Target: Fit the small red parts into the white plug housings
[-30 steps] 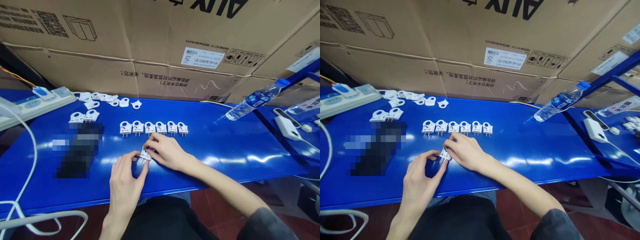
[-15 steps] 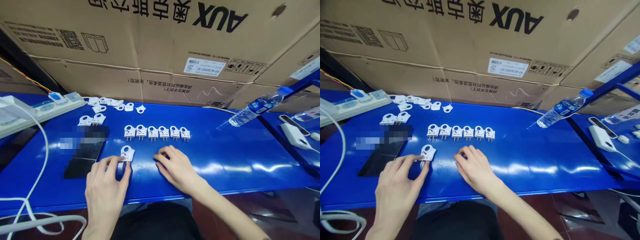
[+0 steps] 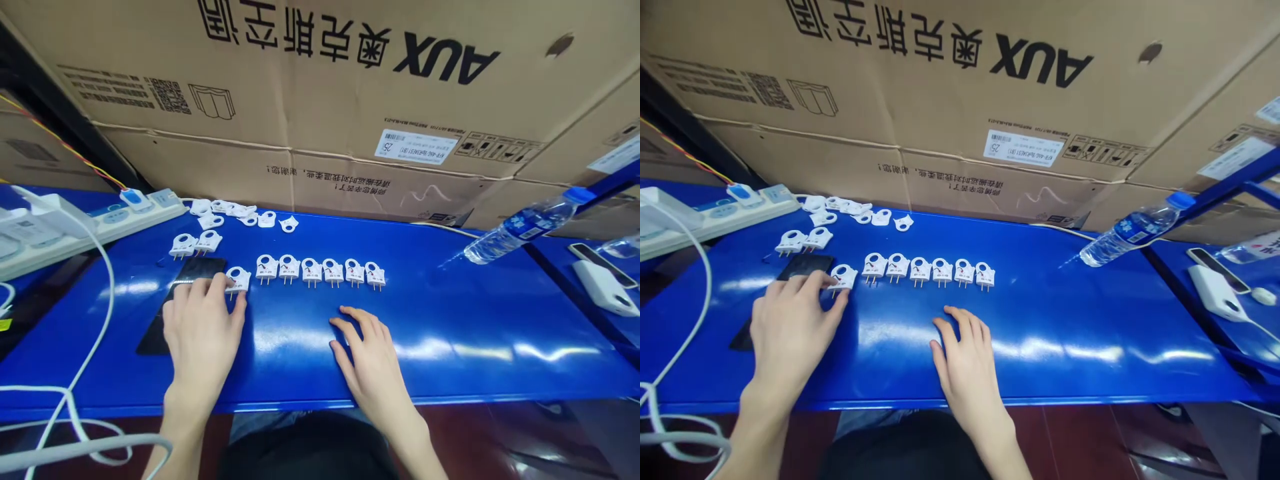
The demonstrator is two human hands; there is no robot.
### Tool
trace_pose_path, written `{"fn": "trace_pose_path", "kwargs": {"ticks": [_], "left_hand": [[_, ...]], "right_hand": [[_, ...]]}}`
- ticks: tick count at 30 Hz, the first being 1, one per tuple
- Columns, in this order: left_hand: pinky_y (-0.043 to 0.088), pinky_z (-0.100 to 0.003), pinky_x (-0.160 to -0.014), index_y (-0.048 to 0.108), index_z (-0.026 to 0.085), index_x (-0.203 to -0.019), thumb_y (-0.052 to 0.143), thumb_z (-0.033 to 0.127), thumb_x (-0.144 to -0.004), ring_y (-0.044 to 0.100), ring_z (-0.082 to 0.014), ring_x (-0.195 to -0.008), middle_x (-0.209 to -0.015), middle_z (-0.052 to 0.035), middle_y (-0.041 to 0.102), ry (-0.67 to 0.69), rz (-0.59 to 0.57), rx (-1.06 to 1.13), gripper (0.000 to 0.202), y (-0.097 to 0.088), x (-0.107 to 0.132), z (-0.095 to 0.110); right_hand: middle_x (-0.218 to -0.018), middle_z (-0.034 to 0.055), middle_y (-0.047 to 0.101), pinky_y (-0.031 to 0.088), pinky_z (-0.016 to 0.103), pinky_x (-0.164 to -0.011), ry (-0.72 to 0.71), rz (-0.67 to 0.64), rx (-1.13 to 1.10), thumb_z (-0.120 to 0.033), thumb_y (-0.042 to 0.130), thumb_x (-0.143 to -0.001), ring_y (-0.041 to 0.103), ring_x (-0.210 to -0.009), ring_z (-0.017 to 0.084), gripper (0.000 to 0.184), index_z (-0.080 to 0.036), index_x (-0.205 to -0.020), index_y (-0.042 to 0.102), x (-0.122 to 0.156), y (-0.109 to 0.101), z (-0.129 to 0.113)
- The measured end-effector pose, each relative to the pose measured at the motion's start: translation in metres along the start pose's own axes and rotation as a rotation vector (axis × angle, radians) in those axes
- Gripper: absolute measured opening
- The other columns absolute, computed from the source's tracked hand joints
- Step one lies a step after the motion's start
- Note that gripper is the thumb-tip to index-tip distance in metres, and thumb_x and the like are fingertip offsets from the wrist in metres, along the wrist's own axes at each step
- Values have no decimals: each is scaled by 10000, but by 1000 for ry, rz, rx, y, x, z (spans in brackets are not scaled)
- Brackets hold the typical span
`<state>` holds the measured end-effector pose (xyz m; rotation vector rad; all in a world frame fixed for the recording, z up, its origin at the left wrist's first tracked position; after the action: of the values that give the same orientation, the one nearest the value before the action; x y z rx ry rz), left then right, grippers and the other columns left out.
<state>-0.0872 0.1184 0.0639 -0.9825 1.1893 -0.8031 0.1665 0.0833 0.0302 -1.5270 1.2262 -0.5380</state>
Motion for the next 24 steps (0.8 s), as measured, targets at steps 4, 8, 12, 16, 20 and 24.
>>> {"fn": "trace_pose_path", "kwargs": {"ticks": [4,8,12,16,20,24], "left_hand": [[474,-508,-782,665,189,-1038,464,377,-984,631,-421,-967,-967,-185,706,-9,-39,-53,281,6,-14,2],[483,-530,-820,674,174,-1078,479,363,-977,634,-442,-1020,-996,-201,712,-25,-60,-41,290,9,-26,0],[496,-553,-855,678,154,-1155,474,395,-988,630,-459,-1075,-1093,-220,703,-19,-50,10,357,-2,-21,4],[502,-561,-989,618,200,-1316,465,455,-1028,630,-407,-1211,-1288,-178,684,6,21,220,415,-15,18,21],[360,-563,-1232,443,233,-1550,465,405,-1057,512,-323,-1461,-1574,-136,547,286,-34,358,522,-5,66,58],[327,-605,-1257,298,259,-1658,473,397,-1051,361,-341,-1575,-1698,-109,390,401,-139,274,647,17,87,69]], "right_hand": [[-1537,135,561,406,591,-1232,-20,-20,7,-353,437,-1112,486,-1480,297,391,-210,-1458,549,1,5,-4],[-1620,117,503,384,601,-1257,-45,-54,5,-405,431,-1111,428,-1539,304,477,-239,-1555,487,1,10,-10],[-1657,120,452,376,604,-1261,-41,-65,23,-467,408,-1111,388,-1563,306,590,-222,-1646,367,2,14,-12],[-1684,124,400,371,627,-1255,-24,-65,34,-491,406,-1105,365,-1573,327,672,-225,-1698,238,1,17,-13],[-1713,128,322,338,654,-1259,-15,-79,82,-454,388,-1113,319,-1591,340,675,-202,-1708,191,0,22,-15],[-1728,129,265,306,667,-1266,-16,-80,113,-416,368,-1118,263,-1611,340,660,-177,-1706,189,1,27,-16]]}}
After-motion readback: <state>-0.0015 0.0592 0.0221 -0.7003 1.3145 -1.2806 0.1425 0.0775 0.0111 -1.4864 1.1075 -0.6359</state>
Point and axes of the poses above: each hand's wrist, its own x-axis away from the middle knuckle, its own y-axis out of the palm, z = x × y, the point moved 8 cm from there along -x, towards the middle knuckle
